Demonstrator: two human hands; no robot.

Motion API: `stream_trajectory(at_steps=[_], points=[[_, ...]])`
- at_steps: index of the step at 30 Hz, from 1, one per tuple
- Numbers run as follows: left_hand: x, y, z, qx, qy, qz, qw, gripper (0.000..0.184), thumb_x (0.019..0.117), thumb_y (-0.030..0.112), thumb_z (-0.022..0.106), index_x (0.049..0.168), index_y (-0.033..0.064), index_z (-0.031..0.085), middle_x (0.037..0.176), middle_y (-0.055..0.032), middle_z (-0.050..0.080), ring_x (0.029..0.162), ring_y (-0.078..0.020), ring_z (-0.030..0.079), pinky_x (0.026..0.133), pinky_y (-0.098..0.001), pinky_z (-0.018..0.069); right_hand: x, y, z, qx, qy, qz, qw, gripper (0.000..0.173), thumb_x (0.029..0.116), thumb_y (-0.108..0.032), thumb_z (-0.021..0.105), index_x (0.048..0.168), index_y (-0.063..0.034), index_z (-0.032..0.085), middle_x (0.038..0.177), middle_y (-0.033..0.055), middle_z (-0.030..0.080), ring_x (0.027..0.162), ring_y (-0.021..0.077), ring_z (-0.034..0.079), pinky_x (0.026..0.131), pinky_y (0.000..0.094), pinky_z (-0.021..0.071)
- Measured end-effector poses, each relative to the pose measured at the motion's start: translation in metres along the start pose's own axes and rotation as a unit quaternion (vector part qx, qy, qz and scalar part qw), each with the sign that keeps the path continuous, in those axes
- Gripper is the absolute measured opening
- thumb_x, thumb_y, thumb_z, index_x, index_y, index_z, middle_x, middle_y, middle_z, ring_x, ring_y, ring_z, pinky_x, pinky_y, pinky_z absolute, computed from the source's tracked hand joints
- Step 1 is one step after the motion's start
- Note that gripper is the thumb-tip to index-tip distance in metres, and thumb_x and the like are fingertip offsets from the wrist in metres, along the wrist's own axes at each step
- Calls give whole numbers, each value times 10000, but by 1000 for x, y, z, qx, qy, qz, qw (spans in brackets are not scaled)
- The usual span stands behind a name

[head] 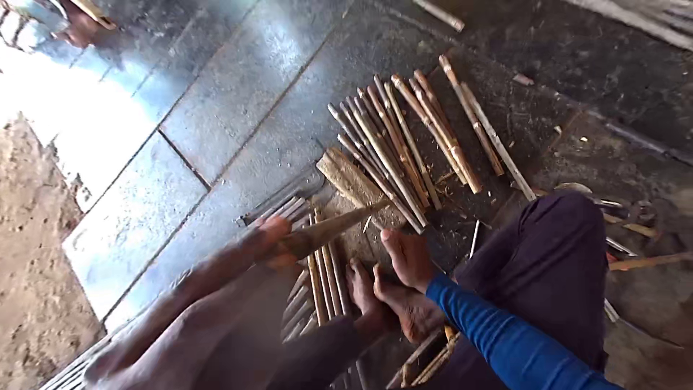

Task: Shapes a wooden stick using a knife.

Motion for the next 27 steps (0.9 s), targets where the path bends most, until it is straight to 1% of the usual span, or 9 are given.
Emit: stream_trajectory(at_steps=[3, 6, 9, 14, 16, 18, 21, 24, 27], points=[[-1, 0, 1, 12, 11, -32, 999, 163, 918, 27, 709, 1046, 120, 750, 1189, -79, 749, 1083, -301, 729, 938, -456, 624, 6, -12, -7, -5, -16, -66, 998, 715, 1055, -639, 145, 877, -131, 616, 633, 14, 563, 580, 183, 603, 505, 431, 504], [-1, 7, 4, 12, 23, -32, 999, 149, 887, 12, 744, 1009, 97, 759, 1113, -86, 766, 1025, -289, 745, 902, -425, 635, -4, 12, 4, -26, -40, 73, 996, 770, 1038, -688, 150, 892, -129, 658, 676, 71, 614, 666, 263, 656, 594, 538, 529], [1, 6, 9, 5, 31, -34, 999, 142, 904, 41, 742, 1006, 140, 750, 1085, -41, 769, 1025, -263, 745, 905, -416, 636, 4, -10, -9, -33, -29, -25, 999, 701, 1061, -623, 151, 926, -132, 633, 663, 21, 611, 628, 193, 653, 544, 453, 547], [0, 4, 3, 6, 19, -18, 1000, 232, 906, 44, 751, 1120, 131, 736, 1214, -84, 742, 1100, -318, 731, 897, -424, 660, -4, -3, -2, -15, -22, 13, 1000, 700, 1063, -623, 162, 873, -138, 630, 657, 27, 581, 620, 212, 622, 544, 480, 518], [-2, 1, 5, 18, 22, -28, 999, 201, 913, 55, 731, 1099, 128, 750, 1171, -83, 747, 1073, -296, 730, 898, -414, 638, -3, -5, -2, -27, -36, -24, 999, 698, 1061, -619, 147, 897, -141, 629, 640, 16, 585, 598, 202, 632, 513, 458, 524], [-3, 5, 4, 29, 21, -15, 999, 154, 899, 21, 721, 1041, 72, 753, 1112, -126, 751, 1034, -314, 733, 891, -437, 631, -12, 8, 4, -9, -55, 54, 997, 752, 1057, -643, 147, 896, -114, 657, 682, 65, 617, 666, 260, 657, 588, 535, 531], [2, 4, -4, 59, 19, 8, 998, 151, 909, -4, 710, 1027, 76, 762, 1111, -106, 749, 1046, -288, 733, 898, -404, 635, -3, -5, -2, -41, -36, -14, 998, 694, 1069, -602, 147, 912, -134, 634, 668, 20, 590, 618, 196, 628, 530, 444, 527], [-3, 4, -6, 31, 39, 5, 999, 175, 892, -55, 706, 1005, 70, 754, 1092, -124, 751, 1020, -325, 738, 871, -430, 645, -11, 19, 8, -65, -110, 140, 982, 789, 1049, -664, 138, 973, -110, 695, 794, 112, 689, 796, 310, 707, 690, 579, 556], [-2, -5, -4, -34, 41, -15, 999, 214, 930, -48, 641, 1031, 118, 728, 1156, -86, 748, 1057, -320, 735, 883, -429, 652, 8, 26, 9, -75, -80, 109, 988, 775, 1047, -657, 110, 922, -126, 661, 717, 84, 646, 704, 277, 681, 605, 531, 548]])
Point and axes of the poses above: each hand's wrist, its own x-axis towards the middle knuckle, its own z-axis out of the palm, y = z × x, the point moved 3 cm from there along x, towards the middle knuckle
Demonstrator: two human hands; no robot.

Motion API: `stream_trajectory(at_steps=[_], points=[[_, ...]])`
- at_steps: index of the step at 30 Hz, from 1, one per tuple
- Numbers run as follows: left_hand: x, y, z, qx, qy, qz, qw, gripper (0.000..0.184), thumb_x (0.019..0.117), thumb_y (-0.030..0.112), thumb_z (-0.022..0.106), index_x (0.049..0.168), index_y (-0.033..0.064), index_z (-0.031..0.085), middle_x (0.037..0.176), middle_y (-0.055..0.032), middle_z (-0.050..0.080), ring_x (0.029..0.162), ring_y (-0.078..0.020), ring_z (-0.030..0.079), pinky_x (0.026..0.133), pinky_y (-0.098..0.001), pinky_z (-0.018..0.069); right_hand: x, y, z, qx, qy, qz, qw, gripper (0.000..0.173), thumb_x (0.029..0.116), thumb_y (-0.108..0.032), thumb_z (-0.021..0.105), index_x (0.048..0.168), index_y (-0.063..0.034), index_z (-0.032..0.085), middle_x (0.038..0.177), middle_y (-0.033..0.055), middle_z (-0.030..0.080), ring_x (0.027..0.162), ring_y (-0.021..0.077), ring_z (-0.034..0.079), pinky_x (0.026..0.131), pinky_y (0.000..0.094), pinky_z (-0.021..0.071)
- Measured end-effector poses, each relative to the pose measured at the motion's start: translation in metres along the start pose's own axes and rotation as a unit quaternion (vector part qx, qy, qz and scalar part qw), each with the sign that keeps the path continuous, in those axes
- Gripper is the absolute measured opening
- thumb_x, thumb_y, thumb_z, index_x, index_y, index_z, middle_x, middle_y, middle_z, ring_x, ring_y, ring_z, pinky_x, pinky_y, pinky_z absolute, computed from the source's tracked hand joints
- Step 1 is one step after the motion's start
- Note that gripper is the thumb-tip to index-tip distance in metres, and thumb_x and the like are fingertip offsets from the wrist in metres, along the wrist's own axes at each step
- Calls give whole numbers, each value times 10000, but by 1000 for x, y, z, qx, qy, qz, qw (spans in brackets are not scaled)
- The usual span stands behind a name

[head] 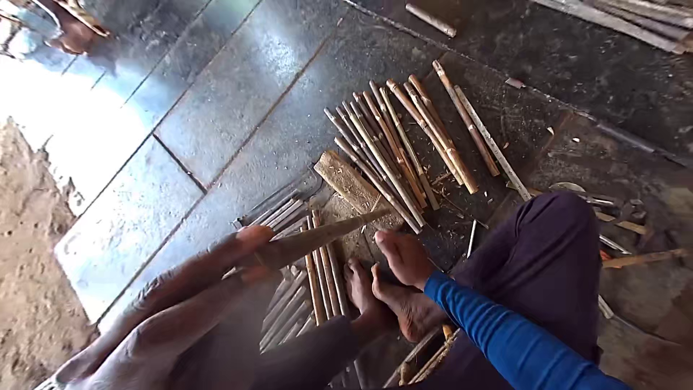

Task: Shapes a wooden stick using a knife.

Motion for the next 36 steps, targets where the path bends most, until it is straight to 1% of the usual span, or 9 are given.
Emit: stream_trajectory(at_steps=[6, 11, 13, 16, 20, 28, 32, 35, 36], points=[[-1, -3, 1, -30, -24, -37, 999, 252, 985, 7, 576, 1168, 148, 676, 1247, -32, 723, 1188, -271, 686, 1001, -411, 588, 9, 22, 12, -26, -25, 71, 997, 782, 1051, -647, 128, 942, -106, 681, 782, 122, 682, 800, 318, 708, 689, 585, 557], [0, 7, 13, -5, 89, -105, 991, 190, 906, -67, 636, 982, 85, 719, 1039, -28, 764, 1030, -256, 737, 912, -402, 618, 15, 45, 22, -2, -60, 131, 990, 841, 1039, -684, 132, 963, -82, 715, 856, 156, 707, 880, 344, 716, 767, 618, 556], [-7, -3, -1, -13, 10, -73, 997, 235, 954, 13, 640, 1161, 120, 668, 1231, -66, 728, 1169, -321, 693, 996, -470, 600, 20, 33, 20, -24, -35, 61, 997, 781, 1049, -647, 111, 948, -106, 665, 777, 115, 671, 801, 303, 702, 708, 565, 556], [-2, 12, 14, -7, 114, -142, 983, 172, 864, -75, 705, 959, 68, 702, 987, -31, 758, 968, -226, 747, 875, -363, 628, 9, 49, 30, -7, -71, 156, 985, 838, 1041, -682, 131, 1019, -82, 716, 925, 174, 720, 940, 365, 716, 793, 646, 543], [-11, -5, -3, -32, 48, -83, 995, 246, 927, -36, 679, 1120, 116, 670, 1158, -68, 749, 1083, -308, 725, 947, -465, 619, 24, 31, 26, -32, -28, 46, 998, 761, 1062, -609, 119, 963, -95, 671, 774, 125, 675, 791, 313, 706, 697, 566, 560], [-19, -22, -21, -44, 20, -77, 996, 260, 929, -6, 695, 1157, 119, 695, 1240, -140, 704, 1120, -411, 693, 960, -571, 608, 11, 43, 37, -7, -53, 132, 990, 829, 1038, -682, 112, 935, -95, 688, 818, 143, 690, 843, 337, 708, 733, 607, 554], [-12, -29, -21, 6, 14, -54, 998, 205, 931, -34, 650, 1069, 101, 717, 1117, -113, 728, 997, -293, 725, 871, -439, 623, 30, 31, 26, -22, -25, 77, 996, 760, 1052, -633, 115, 938, -118, 662, 772, 107, 667, 793, 298, 698, 694, 566, 550], [-4, 0, 2, 46, 133, -197, 970, 214, 874, -158, 609, 858, 28, 713, 871, -50, 716, 839, -177, 709, 819, -316, 594, 14, 50, 38, 13, -44, 147, 988, 824, 1047, -672, 141, 928, -76, 698, 830, 158, 692, 847, 351, 708, 730, 632, 545], [-1, -6, -6, 24, 64, -158, 985, 233, 924, -143, 572, 976, 30, 719, 975, -80, 743, 926, -212, 729, 865, -349, 610, 22, 49, 34, 13, -29, 142, 989, 829, 1045, -675, 138, 912, -78, 699, 819, 154, 689, 838, 346, 706, 727, 624, 546]])
Point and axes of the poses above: each hand's wrist, its own x-axis towards the middle knuckle, its own z-axis out of the palm, y = z × x, the point moved 3 cm from there along x, towards the middle knuckle
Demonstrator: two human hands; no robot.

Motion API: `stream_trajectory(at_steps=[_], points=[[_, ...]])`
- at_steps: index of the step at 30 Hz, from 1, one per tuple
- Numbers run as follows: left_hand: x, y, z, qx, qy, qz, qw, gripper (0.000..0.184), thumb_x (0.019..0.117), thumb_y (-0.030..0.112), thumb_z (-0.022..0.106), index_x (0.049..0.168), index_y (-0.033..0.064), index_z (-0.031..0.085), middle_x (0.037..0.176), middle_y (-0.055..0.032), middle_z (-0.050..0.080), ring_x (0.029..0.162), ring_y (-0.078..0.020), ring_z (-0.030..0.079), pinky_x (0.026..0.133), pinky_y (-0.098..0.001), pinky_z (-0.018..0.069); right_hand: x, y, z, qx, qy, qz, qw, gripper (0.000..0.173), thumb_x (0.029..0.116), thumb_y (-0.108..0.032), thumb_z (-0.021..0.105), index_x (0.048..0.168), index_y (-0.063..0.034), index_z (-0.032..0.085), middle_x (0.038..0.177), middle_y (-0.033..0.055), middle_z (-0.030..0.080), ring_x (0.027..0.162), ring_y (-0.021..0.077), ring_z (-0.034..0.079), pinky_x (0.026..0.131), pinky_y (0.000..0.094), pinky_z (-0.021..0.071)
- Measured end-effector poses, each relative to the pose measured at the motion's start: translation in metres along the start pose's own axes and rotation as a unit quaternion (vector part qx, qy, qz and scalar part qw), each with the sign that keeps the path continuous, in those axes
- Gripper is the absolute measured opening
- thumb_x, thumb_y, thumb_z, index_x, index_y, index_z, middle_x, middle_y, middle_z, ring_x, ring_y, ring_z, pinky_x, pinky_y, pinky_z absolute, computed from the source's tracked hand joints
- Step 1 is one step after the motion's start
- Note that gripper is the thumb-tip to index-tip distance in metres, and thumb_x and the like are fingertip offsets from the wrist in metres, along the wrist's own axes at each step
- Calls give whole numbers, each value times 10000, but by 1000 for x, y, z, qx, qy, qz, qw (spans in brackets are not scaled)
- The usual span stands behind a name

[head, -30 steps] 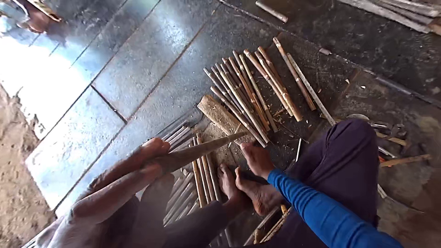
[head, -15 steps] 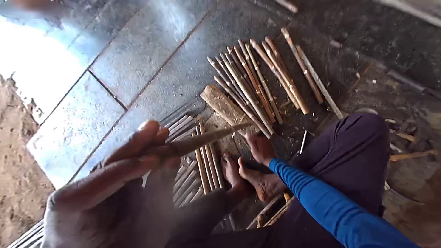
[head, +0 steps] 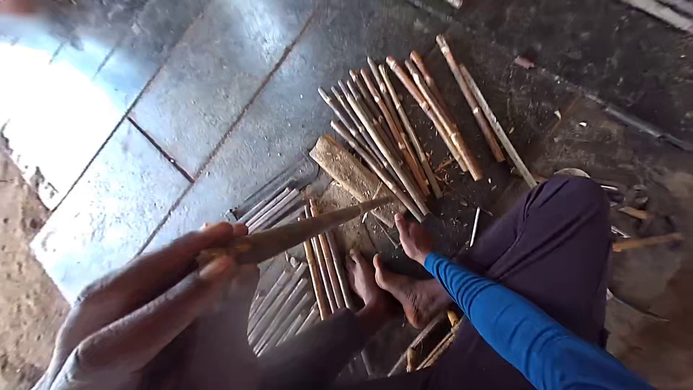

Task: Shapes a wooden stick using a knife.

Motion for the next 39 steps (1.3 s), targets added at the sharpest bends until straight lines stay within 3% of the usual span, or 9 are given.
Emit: stream_trajectory(at_steps=[3, 5, 11, 23, 25, 29, 33, 36, 39], points=[[-3, -1, 6, -6, 1, -6, 1000, 182, 901, -119, 603, 944, 16, 717, 957, -49, 735, 942, -158, 715, 865, -284, 582, 2, -18, -5, -33, 13, -76, 996, 775, 1049, -635, 107, 956, -109, 668, 761, 113, 663, 774, 303, 694, 682, 571, 548], [-5, -4, -7, -13, -59, 69, 996, 240, 945, -64, 633, 1090, 115, 701, 1176, -65, 733, 1100, -270, 714, 948, -407, 612, -6, 2, 6, -12, -23, 6, 1000, 838, 1047, -668, 120, 950, -67, 696, 833, 170, 691, 844, 356, 706, 728, 625, 546], [-4, -26, -19, -90, -54, 66, 992, 391, 912, -20, 712, 1286, 65, 633, 1185, -175, 725, 1054, -399, 714, 910, -551, 610, -6, 5, 7, -13, -18, 11, 1000, 825, 1046, -672, 130, 987, -84, 705, 869, 165, 707, 880, 357, 714, 753, 629, 555], [-1, -24, -30, -53, -35, 30, 998, 315, 935, -75, 647, 1227, 44, 634, 1244, -160, 704, 1160, -388, 679, 991, -536, 580, -6, 0, 8, -41, -10, -28, 999, 805, 1037, -679, 128, 947, -118, 698, 803, 121, 693, 822, 317, 709, 713, 598, 553], [8, 6, 1, -41, 184, -111, 976, 335, 792, -277, 606, 900, 31, 678, 916, -87, 747, 929, -286, 739, 890, -448, 599, -1, 9, 5, -39, -15, 35, 999, 855, 1020, -720, 126, 933, -98, 707, 845, 151, 703, 867, 344, 712, 743, 620, 548], [0, -26, -34, -44, -54, 56, 996, 304, 935, -42, 665, 1223, 22, 594, 1258, -178, 697, 1142, -392, 689, 955, -530, 600, -6, -8, 9, -49, -27, -48, 997, 793, 1041, -662, 113, 958, -102, 669, 810, 129, 682, 831, 324, 704, 721, 579, 555], [19, 26, 10, 18, 174, -158, 972, 234, 761, -282, 633, 839, -62, 626, 815, -81, 721, 851, -191, 739, 825, -299, 606, 0, -3, 1, -47, -13, -3, 999, 831, 1040, -682, 133, 959, -88, 709, 859, 154, 707, 881, 346, 713, 768, 616, 551], [-1, -26, -36, -62, -40, 36, 997, 288, 878, -43, 752, 1129, 16, 625, 1127, -171, 734, 1047, -397, 719, 924, -553, 614, -9, -2, 10, -63, -32, -16, 997, 797, 1048, -657, 127, 982, -95, 688, 863, 151, 704, 881, 342, 713, 752, 598, 556], [14, 0, -14, -51, -17, 15, 998, 173, 875, -131, 682, 999, -23, 629, 989, -92, 756, 952, -233, 754, 862, -358, 639, 0, 1, 4, -44, -21, 14, 999, 826, 1049, -667, 142, 924, -72, 702, 865, 171, 705, 887, 361, 712, 760, 619, 551]])
Point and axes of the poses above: each hand's wrist, its own x-axis towards the middle knuckle, its own z-axis out of the palm, y = z × x, the point moved 3 cm from there along x, towards the middle knuckle
